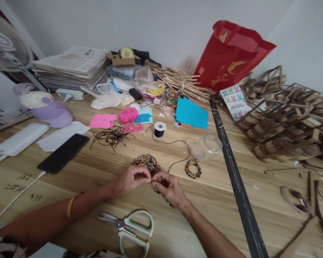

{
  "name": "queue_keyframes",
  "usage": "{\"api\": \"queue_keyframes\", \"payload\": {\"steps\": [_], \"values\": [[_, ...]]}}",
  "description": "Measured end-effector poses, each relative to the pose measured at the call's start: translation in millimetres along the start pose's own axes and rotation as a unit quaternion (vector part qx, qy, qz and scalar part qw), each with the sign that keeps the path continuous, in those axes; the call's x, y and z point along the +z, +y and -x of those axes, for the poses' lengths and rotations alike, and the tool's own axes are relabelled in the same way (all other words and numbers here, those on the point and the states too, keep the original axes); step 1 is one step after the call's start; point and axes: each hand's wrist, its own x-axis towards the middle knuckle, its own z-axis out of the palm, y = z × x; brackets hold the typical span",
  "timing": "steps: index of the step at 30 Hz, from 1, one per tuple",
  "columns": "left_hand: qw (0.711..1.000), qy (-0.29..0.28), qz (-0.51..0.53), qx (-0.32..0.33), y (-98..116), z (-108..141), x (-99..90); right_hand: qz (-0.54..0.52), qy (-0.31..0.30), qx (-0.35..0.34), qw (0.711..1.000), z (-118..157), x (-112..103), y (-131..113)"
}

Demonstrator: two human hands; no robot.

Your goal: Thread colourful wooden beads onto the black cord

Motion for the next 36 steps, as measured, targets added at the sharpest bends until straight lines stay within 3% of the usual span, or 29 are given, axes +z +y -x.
{"api": "queue_keyframes", "payload": {"steps": [8,13,17,21,24,36], "values": [[0.998,0.034,-0.048,0.024,-1,-1,2.3,-0.001,0.023,-0.001,1.0,-1,-1,3],[0.983,0.017,-0.143,0.112,-3,0,4.0,-0.032,0.066,0.014,0.997,-4,-5,5],[0.943,-0.053,-0.278,0.178,2,2,0.8,-0.058,0.091,0.015,0.994,-4,-7,4],[0.885,-0.107,-0.408,0.198,11,5,-3.3,-0.053,0.094,0.026,0.994,-4,-6,1],[0.861,-0.128,-0.45,0.199,15,5,-4.6,-0.037,0.095,0.027,0.994,-3,-6,0],[0.86,-0.117,-0.451,0.208,6,6,-2.3,-0.041,0.097,0.034,0.994,-3,-6,2]]}}
